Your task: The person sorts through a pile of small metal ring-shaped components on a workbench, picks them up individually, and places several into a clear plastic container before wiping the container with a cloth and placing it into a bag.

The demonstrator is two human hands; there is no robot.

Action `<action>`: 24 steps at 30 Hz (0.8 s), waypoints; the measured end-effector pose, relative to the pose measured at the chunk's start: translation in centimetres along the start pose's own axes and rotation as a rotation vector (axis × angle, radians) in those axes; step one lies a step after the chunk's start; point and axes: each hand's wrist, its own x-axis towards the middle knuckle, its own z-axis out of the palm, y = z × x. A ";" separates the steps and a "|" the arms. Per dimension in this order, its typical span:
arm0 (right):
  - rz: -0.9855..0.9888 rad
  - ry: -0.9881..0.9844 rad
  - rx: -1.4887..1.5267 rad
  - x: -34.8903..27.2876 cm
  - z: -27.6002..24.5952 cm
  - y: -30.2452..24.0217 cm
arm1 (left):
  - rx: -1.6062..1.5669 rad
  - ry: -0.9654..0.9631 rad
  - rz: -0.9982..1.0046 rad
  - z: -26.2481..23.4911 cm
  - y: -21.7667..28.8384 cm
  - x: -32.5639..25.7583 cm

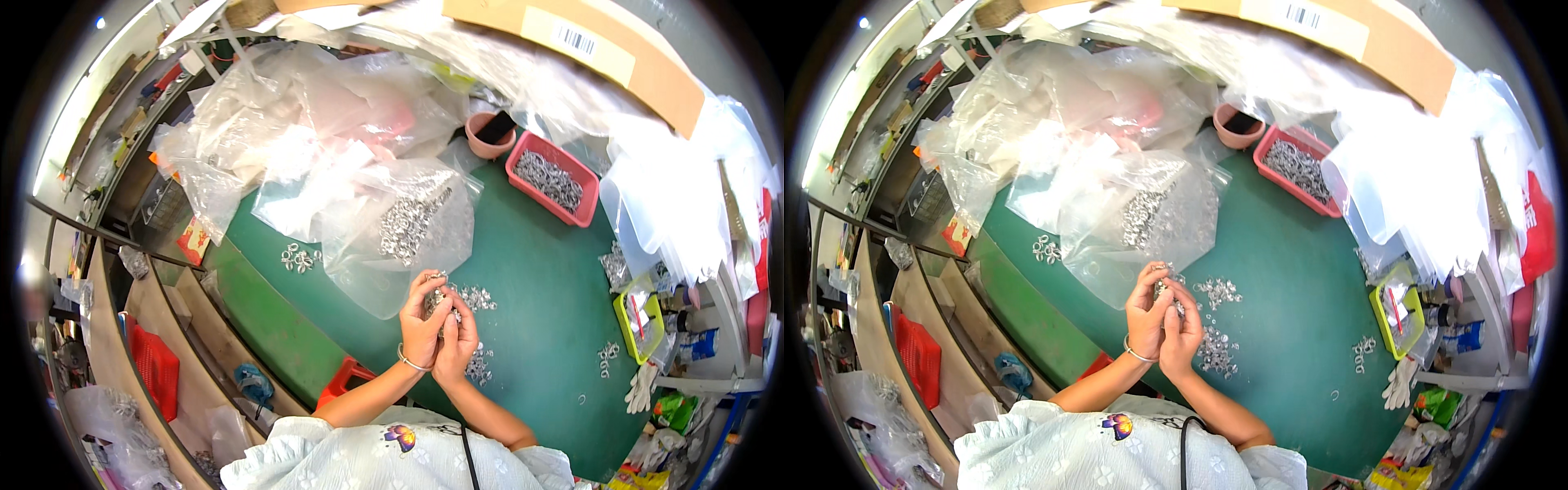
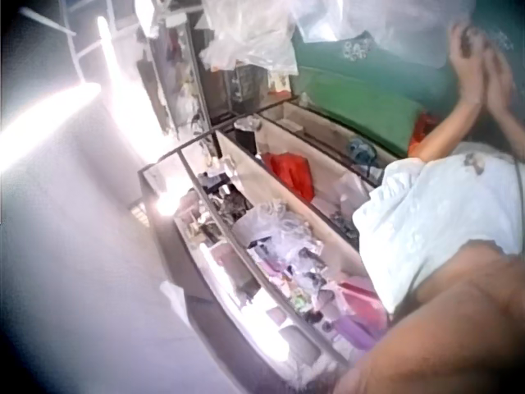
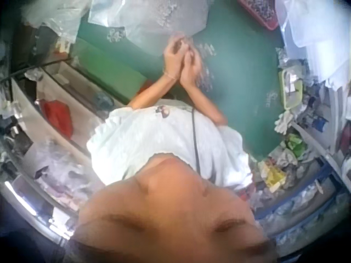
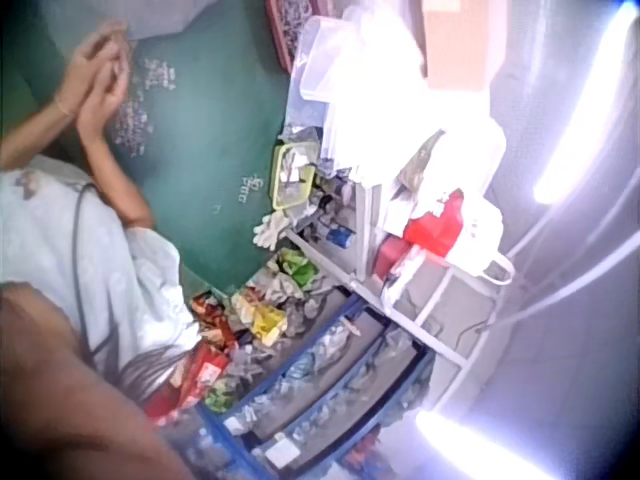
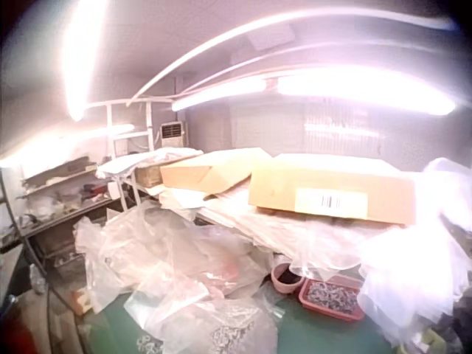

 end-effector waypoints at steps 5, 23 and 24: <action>0.036 -0.117 0.171 5.9 6.1 -1.6 | 0.056 0.115 0.143 -0.5 4.0 6.4; 0.116 0.096 -0.935 -9.4 -19.1 6.6 | 0.522 -0.531 -0.101 -6.3 -5.7 -3.4; 0.142 0.066 -1.014 -11.6 -19.6 6.9 | 0.623 -0.553 -0.071 -6.8 -7.5 -3.4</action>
